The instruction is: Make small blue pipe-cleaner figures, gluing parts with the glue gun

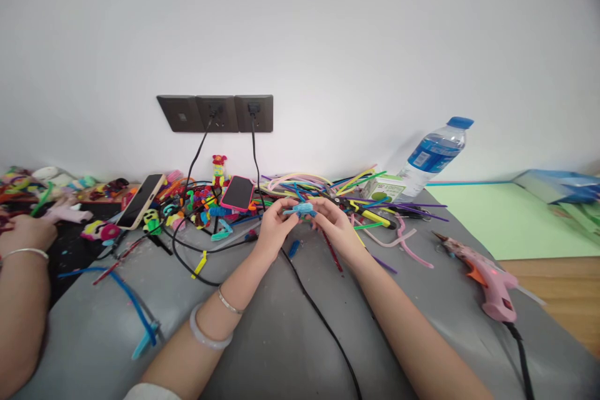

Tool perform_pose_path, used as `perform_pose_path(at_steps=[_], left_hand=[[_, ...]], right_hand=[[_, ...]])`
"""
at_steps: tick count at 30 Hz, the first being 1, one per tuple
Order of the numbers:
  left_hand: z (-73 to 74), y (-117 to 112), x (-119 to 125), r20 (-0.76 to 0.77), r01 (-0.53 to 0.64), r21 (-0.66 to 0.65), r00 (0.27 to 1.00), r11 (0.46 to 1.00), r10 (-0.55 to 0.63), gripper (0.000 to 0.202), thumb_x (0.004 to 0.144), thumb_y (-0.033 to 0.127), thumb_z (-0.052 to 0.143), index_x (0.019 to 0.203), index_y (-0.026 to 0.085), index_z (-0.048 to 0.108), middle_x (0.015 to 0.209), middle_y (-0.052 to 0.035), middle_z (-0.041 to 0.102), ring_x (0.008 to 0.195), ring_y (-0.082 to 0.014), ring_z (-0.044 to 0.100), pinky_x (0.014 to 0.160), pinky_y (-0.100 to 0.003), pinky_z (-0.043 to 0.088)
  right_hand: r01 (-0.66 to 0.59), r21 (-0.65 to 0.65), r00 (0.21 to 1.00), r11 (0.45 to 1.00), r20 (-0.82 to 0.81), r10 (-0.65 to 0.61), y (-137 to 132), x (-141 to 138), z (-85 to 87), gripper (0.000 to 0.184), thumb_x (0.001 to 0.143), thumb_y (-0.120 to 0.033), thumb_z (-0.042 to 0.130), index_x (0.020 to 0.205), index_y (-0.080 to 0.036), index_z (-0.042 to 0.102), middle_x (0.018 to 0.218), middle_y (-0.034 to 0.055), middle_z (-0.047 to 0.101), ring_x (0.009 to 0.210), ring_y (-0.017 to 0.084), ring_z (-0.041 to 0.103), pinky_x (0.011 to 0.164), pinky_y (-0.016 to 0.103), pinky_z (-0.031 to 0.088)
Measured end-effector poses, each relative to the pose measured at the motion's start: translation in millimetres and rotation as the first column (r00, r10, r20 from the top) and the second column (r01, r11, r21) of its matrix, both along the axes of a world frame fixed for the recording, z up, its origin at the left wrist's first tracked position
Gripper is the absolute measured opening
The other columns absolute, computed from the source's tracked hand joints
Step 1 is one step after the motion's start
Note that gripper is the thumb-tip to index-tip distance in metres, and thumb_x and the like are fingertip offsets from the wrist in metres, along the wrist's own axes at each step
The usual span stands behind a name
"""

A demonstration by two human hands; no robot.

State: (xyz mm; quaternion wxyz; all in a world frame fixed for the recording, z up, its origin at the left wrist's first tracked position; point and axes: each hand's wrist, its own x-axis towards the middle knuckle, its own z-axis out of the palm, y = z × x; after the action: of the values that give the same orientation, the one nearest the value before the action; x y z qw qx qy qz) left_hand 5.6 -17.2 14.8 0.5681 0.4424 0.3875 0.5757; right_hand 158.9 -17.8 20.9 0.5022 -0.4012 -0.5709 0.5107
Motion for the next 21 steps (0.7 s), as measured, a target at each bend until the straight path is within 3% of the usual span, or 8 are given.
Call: perform_pose_path(at_steps=[9, 21], left_hand=[[6.1, -3.4, 0.2, -0.061, 0.026, 0.0, 0.998, 1.0, -0.026, 0.024, 0.066, 0.023, 0.073, 0.086, 0.019, 0.061, 0.085, 0.0001, 0.061, 0.064, -0.0087, 0.054, 0.053, -0.019, 0.047], [1.5, -1.9, 0.5, -0.005, 0.055, 0.01, 0.998, 0.998, -0.055, 0.026, 0.069, 0.028, 0.075, 0.09, 0.017, 0.065, 0.098, -0.0047, 0.066, 0.084, -0.0158, 0.065, 0.073, -0.028, 0.057]], right_hand=[[-0.015, 0.027, 1.0, 1.0, 0.006, 0.015, 0.2, -0.5, -0.9, 0.029, 0.08, -0.044, 0.067, 0.098, -0.022, 0.06, 0.087, 0.0028, 0.064, 0.066, 0.014, 0.054, 0.058, 0.026, 0.045], [0.025, 0.03, 1.0, 0.999, -0.009, -0.024, 1.2, 0.7, -3.0, 0.022, 0.078, -0.035, 0.065, 0.095, -0.022, 0.058, 0.086, 0.0026, 0.063, 0.069, 0.014, 0.054, 0.059, 0.026, 0.045]])
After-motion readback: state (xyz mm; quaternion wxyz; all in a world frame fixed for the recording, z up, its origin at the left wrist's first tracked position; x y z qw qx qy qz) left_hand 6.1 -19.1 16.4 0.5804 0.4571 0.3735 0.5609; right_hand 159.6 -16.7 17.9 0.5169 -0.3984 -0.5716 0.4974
